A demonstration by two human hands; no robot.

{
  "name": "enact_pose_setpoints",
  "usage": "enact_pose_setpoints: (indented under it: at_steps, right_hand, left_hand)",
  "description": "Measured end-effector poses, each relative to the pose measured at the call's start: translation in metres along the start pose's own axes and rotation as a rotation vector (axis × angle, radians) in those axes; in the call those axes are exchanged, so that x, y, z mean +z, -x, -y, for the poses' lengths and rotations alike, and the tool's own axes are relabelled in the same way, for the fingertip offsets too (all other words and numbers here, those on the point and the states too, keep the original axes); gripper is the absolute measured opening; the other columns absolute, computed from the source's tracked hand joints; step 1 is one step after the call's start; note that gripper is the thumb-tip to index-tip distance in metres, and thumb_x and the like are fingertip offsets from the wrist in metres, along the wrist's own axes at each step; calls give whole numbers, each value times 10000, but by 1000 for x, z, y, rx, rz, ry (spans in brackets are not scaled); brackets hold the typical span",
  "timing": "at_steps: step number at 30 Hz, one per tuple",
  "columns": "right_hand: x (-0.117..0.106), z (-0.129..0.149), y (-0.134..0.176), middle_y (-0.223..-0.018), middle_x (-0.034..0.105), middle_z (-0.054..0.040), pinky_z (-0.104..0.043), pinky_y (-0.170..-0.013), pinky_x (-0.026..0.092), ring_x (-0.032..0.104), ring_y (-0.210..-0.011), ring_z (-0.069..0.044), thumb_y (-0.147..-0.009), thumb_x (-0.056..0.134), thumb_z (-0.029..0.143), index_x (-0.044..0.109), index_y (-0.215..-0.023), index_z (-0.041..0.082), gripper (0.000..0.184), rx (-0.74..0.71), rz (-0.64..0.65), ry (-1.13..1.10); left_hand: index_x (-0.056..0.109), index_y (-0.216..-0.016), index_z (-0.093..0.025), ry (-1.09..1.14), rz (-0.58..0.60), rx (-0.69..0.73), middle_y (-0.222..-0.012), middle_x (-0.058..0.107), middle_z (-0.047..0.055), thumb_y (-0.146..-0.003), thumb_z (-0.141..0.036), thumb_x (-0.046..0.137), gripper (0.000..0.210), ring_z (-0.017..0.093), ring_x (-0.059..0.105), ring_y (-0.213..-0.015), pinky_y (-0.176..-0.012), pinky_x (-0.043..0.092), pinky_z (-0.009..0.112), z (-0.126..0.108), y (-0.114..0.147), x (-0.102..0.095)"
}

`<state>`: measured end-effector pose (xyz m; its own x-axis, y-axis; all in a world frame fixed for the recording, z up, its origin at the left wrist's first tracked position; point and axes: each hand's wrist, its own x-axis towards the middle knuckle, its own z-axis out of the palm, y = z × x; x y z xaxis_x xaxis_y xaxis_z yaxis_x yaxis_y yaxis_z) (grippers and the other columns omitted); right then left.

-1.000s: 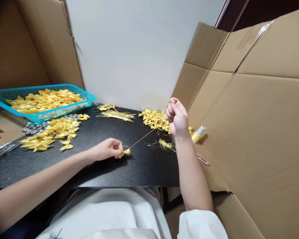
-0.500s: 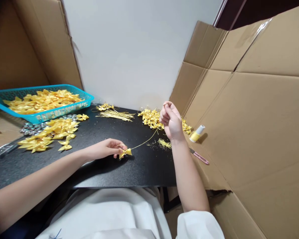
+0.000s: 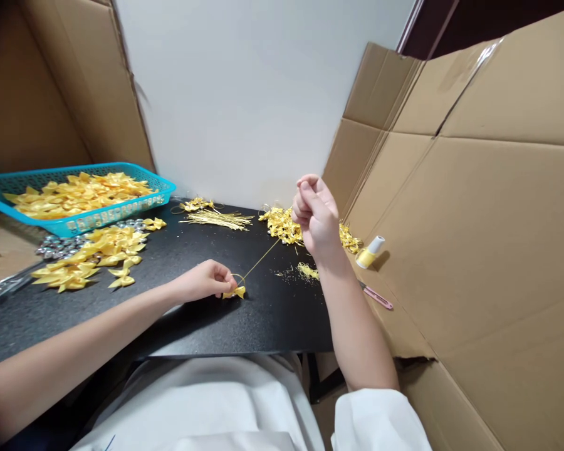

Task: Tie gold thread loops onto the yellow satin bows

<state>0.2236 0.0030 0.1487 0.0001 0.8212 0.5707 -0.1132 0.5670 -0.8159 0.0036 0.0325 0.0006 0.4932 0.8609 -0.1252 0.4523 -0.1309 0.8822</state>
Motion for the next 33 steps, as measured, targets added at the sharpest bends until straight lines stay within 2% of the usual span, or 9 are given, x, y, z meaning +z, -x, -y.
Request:
enact_pose_setpoints:
  at_steps: [5, 11, 14, 17, 22, 25, 29, 31, 33]
  right_hand:
    - [5, -4, -19, -512, 190, 99, -230, -396, 171, 173, -410, -71, -802, 618, 463, 459, -814, 254, 262, -6, 52, 21]
    - [13, -18, -45, -524, 222, 97, -236, -404, 171, 189, -420, -73, -821, 600, 441, 451, -804, 250, 243, 37, 110, 33]
    - [17, -27, -52, -533, 248, 91, -223, -415, 203, 201, -442, -76, -817, 598, 405, 446, -791, 244, 223, 66, 135, -10]
    - [22, -36, -52, -569, 335, 73, -209, -466, 302, 295, -487, -77, -816, 594, 362, 449, -785, 238, 194, 88, 156, -79]
    - [35, -48, -43, -736, 472, 16, -237, -643, 448, 461, -650, -93, -806, 603, 334, 469, -771, 231, 173, 114, 193, -148]
    - [48, -48, -38, -790, 484, 1, -253, -694, 472, 482, -707, -106, -797, 612, 340, 487, -784, 236, 164, 120, 206, -204]
    - [65, -48, -38, -793, 480, 2, -268, -747, 486, 497, -744, -114, -811, 605, 345, 488, -789, 241, 158, 144, 248, -289]
    - [70, -57, -40, -786, 485, 11, -262, -753, 487, 507, -748, -107, -806, 618, 333, 490, -793, 240, 158, 154, 235, -358]
    - [69, -74, -42, -764, 489, 27, -245, -733, 486, 511, -720, -91, -776, 654, 325, 498, -796, 235, 181, 164, 192, -416]
  left_hand:
    - [638, -534, -161, -74, -61, -61, -521, 642, 8, -581, -274, 619, 125, 141, 562, -507, -526, 396, 230, -9, -7, -6]
    - [653, -508, -161, -86, -40, -44, -521, 651, 14, -579, -255, 614, 124, 131, 561, -495, -513, 392, 220, -13, -27, -12]
    - [669, -575, -154, -121, -9, -76, -583, 670, 21, -592, -274, 603, 138, 128, 569, -480, -450, 354, 207, -17, -37, -15]
    - [679, -738, -151, -192, -1, -101, -631, 672, 17, -603, -329, 617, 232, 143, 575, -461, -432, 348, 221, -20, -42, -25]
    - [647, -896, -165, -276, -231, 131, -790, 670, 26, -507, -298, 738, 422, 185, 610, -670, -584, 428, 245, -19, -39, -55]
    - [632, -954, -168, -112, -210, 297, -951, 660, 54, -592, -324, 722, 404, 212, 609, -842, -725, 472, 286, -23, -30, -63]
    - [635, -1060, -214, 141, 61, 440, -1182, 621, 74, -705, -411, 708, 412, 240, 527, -1142, -961, 407, 317, -39, -15, -49]
    - [649, -946, -185, 324, 160, 439, -1033, 654, 80, -754, -475, 662, 348, 229, 572, -1033, -927, 426, 326, -44, -11, -42]
    - [560, -665, -180, 579, 108, 412, -671, 569, 25, -785, -524, 607, 367, 174, 571, -719, -762, 469, 313, -45, -11, -39]
